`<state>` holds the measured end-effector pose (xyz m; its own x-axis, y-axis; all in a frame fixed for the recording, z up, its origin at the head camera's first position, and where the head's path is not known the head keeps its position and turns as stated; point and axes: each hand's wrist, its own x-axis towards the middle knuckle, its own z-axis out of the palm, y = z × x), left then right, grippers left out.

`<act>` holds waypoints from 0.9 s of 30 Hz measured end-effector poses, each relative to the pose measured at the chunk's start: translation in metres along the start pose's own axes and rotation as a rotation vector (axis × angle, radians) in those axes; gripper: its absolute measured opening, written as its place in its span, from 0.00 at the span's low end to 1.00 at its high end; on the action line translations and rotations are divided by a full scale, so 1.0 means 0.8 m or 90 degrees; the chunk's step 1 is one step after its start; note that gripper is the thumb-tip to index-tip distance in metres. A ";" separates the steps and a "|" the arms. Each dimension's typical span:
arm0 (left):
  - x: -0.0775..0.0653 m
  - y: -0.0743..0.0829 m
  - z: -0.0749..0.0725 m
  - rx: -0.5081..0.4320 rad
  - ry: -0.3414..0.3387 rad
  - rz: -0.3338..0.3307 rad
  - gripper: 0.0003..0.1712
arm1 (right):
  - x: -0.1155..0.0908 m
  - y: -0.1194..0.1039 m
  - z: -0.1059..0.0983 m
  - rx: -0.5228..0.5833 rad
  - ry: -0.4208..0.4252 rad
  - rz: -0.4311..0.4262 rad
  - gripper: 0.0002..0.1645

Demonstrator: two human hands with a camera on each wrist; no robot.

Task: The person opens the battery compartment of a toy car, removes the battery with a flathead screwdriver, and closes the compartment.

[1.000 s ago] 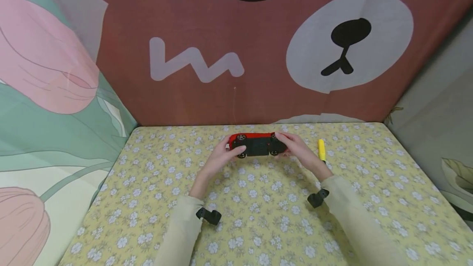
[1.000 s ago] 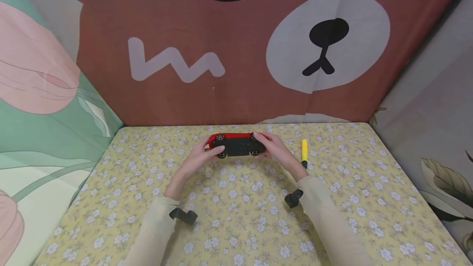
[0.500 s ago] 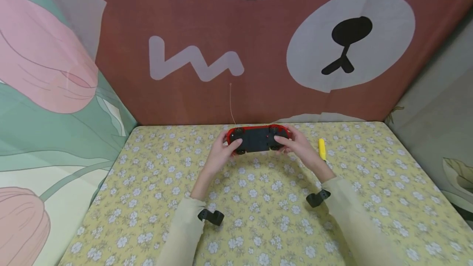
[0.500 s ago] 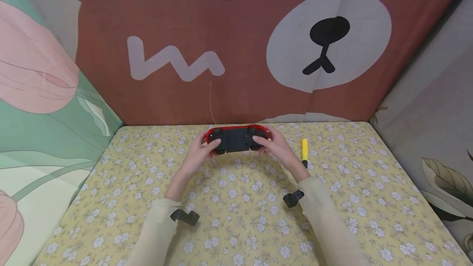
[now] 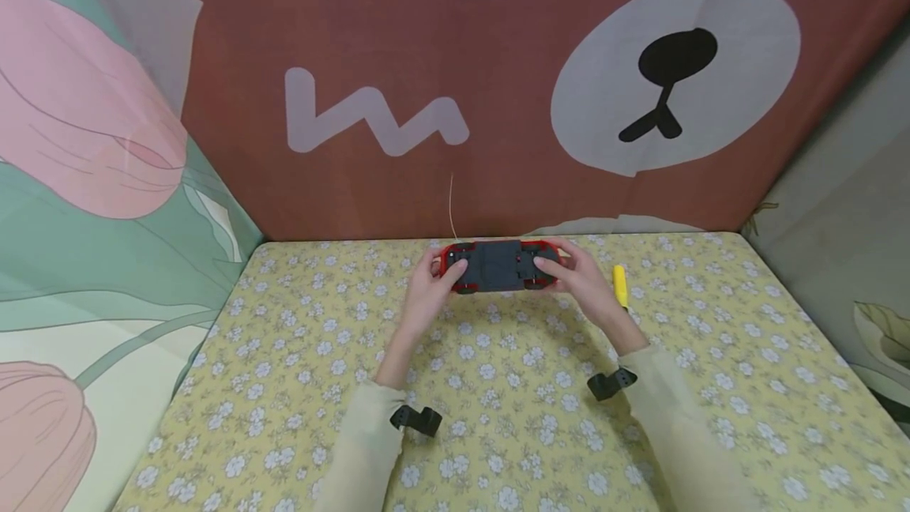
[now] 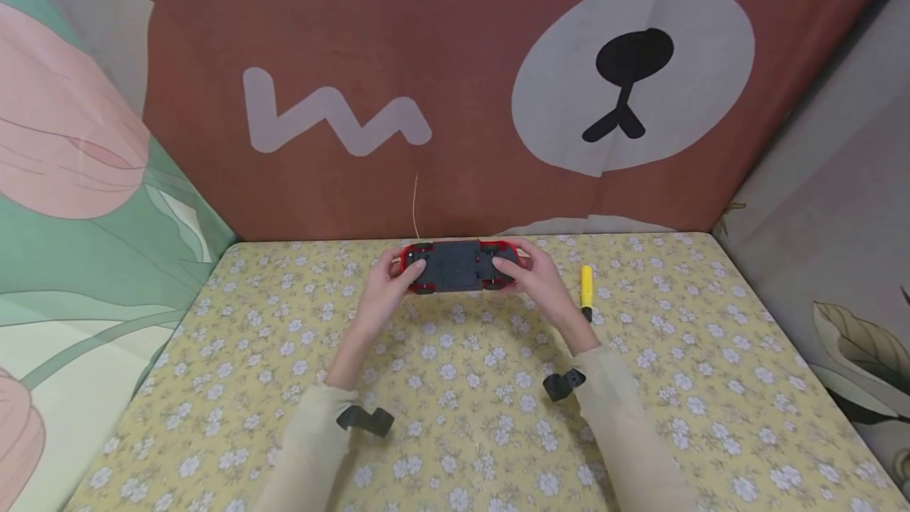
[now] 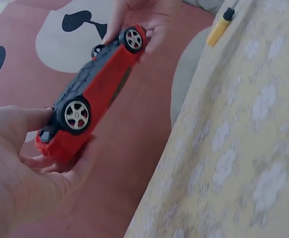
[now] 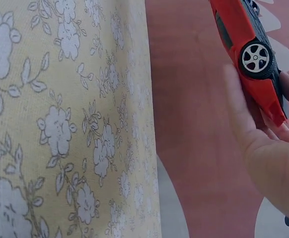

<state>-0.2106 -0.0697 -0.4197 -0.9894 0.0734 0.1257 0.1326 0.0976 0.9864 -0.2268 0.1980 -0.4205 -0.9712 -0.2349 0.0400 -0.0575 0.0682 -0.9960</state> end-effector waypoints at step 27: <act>-0.004 -0.004 0.009 -0.053 0.021 0.008 0.30 | -0.009 -0.003 0.008 -0.042 0.062 -0.023 0.29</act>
<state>-0.2071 -0.0629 -0.4238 -0.9894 0.0412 0.1396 0.1402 0.0140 0.9900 -0.2183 0.1933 -0.4187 -0.9860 -0.1432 0.0859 -0.1042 0.1260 -0.9865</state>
